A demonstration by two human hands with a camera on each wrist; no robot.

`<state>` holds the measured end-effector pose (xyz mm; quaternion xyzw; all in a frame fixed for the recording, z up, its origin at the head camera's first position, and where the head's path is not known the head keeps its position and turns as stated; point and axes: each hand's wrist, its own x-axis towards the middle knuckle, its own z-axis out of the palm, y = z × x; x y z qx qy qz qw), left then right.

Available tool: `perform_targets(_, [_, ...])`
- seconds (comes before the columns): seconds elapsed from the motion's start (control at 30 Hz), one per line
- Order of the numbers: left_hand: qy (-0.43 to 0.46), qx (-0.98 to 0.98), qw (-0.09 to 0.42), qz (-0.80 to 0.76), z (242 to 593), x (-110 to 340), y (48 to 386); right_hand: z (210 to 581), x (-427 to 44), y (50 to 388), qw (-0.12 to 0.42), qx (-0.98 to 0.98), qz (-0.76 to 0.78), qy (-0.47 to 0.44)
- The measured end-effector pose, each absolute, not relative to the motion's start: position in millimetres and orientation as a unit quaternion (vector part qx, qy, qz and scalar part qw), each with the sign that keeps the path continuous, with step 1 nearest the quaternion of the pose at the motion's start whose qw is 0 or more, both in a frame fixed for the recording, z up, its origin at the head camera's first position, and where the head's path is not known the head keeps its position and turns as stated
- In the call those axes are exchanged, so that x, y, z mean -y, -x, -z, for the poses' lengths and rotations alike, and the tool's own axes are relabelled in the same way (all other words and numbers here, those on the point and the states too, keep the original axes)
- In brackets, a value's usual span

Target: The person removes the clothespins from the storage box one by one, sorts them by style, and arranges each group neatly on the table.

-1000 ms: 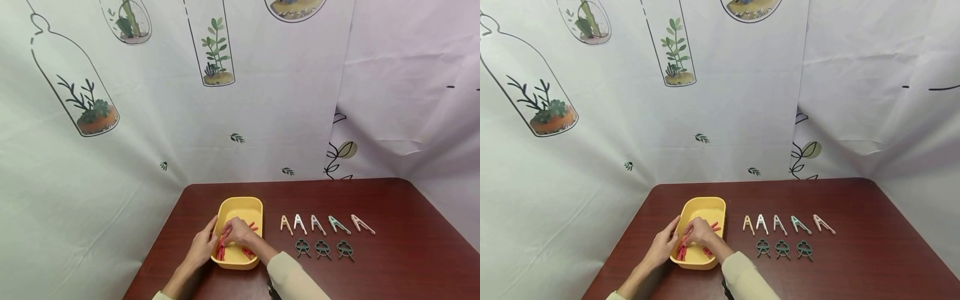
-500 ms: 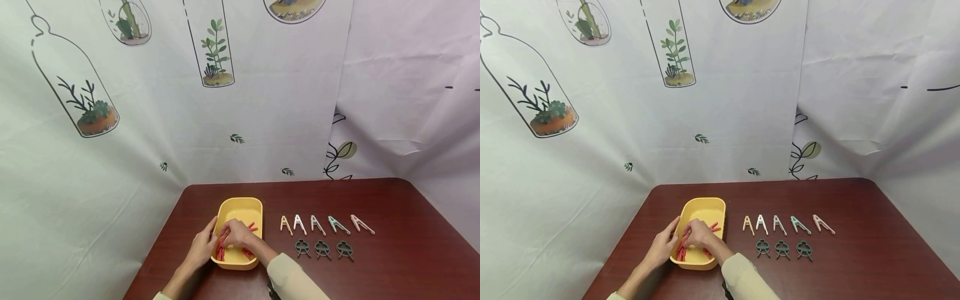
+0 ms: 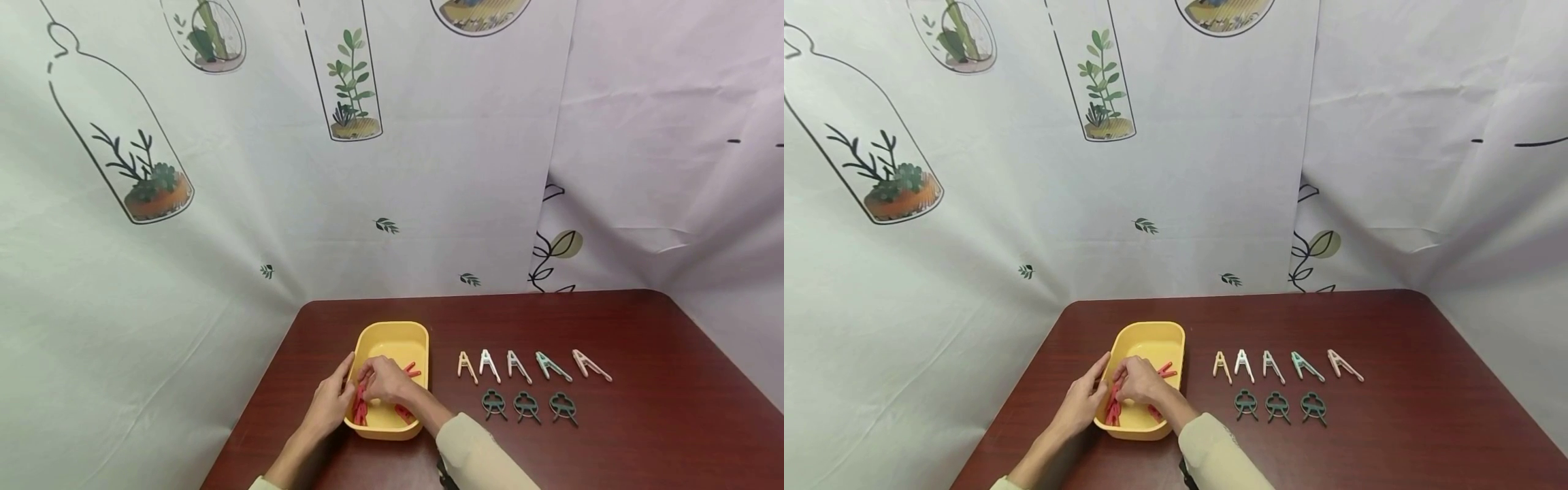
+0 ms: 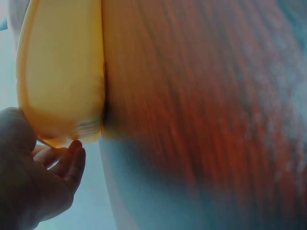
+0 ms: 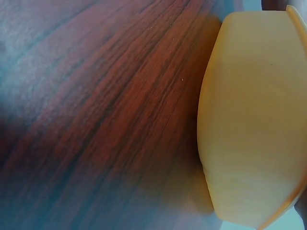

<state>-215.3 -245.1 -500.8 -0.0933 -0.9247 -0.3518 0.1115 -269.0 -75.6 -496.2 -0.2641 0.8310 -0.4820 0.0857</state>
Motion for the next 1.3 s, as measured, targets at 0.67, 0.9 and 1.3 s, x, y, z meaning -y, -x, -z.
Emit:
perform_targets(0.67, [0.099,0.927,0.117,0.342,502.6,246.6,215.4,496.3,75.6,268.4,0.148,-0.748,0.612,0.209])
perform_targets(0.9, [0.102,0.926,0.116,0.344,501.9,246.7,216.5,494.6,75.5,266.9,0.163,-0.735,0.628,0.195])
perform_targets(1.3, [0.103,0.924,0.116,0.349,500.7,245.6,214.6,493.5,73.2,262.5,0.244,-0.685,0.668,0.156])
